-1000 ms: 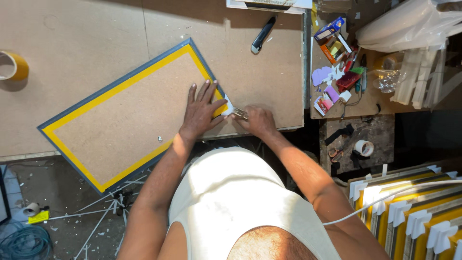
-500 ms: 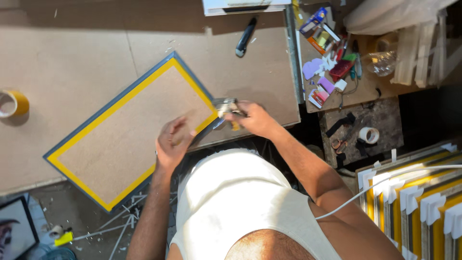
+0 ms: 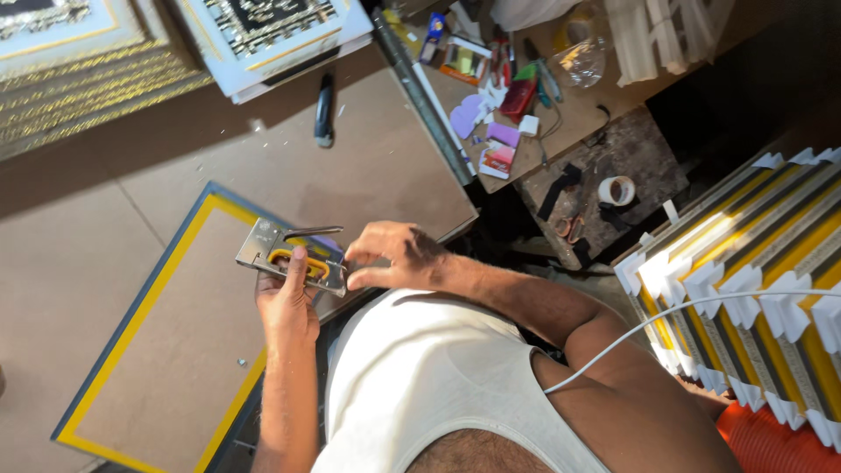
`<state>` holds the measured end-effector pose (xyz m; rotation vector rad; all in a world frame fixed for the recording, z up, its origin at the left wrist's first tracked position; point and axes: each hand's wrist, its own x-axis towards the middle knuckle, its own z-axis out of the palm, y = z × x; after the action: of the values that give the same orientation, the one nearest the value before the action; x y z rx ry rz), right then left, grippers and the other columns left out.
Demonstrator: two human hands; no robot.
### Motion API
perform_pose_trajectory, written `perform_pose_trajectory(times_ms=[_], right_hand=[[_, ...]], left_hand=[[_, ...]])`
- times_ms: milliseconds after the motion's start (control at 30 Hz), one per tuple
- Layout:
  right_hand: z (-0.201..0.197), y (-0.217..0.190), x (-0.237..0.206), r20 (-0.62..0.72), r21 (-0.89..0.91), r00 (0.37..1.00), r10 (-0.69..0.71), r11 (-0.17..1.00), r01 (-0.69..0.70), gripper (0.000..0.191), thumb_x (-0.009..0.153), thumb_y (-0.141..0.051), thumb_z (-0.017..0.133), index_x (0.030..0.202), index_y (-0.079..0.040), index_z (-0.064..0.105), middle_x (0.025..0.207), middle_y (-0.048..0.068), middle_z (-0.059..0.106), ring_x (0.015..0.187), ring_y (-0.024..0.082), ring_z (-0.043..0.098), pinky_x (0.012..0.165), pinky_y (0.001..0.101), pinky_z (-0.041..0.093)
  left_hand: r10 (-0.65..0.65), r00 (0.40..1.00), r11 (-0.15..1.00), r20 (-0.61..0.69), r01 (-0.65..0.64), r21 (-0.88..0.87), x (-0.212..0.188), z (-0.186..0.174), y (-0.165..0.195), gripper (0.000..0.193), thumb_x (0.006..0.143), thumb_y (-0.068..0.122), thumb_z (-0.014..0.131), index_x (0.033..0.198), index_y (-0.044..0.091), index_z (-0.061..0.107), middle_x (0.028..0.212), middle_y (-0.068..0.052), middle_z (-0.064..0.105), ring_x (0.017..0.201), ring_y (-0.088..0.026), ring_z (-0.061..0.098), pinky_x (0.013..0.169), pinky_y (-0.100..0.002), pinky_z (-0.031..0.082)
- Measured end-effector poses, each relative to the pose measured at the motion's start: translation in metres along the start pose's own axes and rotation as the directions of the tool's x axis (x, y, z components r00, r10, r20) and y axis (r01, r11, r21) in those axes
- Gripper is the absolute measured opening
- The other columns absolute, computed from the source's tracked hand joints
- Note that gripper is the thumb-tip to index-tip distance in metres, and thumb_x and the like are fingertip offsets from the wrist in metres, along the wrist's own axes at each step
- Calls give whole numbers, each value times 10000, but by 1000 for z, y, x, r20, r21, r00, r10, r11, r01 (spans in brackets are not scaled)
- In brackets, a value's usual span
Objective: The person assembles a picture frame by applying yellow tape to the edges of a board, then attaching white corner pieces using a staple gun. They repeat this process on multiple boards, stacking the finished frames on the table.
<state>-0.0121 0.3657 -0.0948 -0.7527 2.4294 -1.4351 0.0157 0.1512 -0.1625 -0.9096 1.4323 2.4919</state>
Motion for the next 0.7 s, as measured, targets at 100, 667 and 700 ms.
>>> perform_pose_trajectory(times_ms=[100, 667, 700], right_hand=[[-33, 25, -28, 28, 210, 993, 115, 971, -118, 325, 868, -220, 815, 1105, -28, 701, 985, 78, 699, 931, 171, 724, 850, 302, 614], [-217, 243, -74, 213, 729, 917, 338, 570, -379, 302, 882, -135, 799, 1155, -77, 683, 992, -21, 681, 922, 63, 634, 865, 248, 533], [-230, 261, -67, 263, 671, 896, 358, 599, -436, 316, 870, -172, 793, 1156, -89, 688, 988, -15, 709, 911, 63, 649, 852, 250, 546]], left_hand=[[32, 999, 998, 16, -31, -56, -1, 56, -32, 208, 979, 131, 757, 1117, 88, 608, 1057, -31, 684, 958, -155, 672, 812, -335, 560], [288, 918, 881, -271, -366, -301, 10, 257, -105, 298, 1075, 98, 636, 1283, -48, 479, 1234, -179, 688, 1142, -239, 700, 969, -377, 604], [291, 907, 878, -305, -380, -291, 10, 253, -108, 298, 1061, 110, 620, 1259, -55, 472, 1225, -182, 685, 1132, -247, 706, 969, -399, 602]])
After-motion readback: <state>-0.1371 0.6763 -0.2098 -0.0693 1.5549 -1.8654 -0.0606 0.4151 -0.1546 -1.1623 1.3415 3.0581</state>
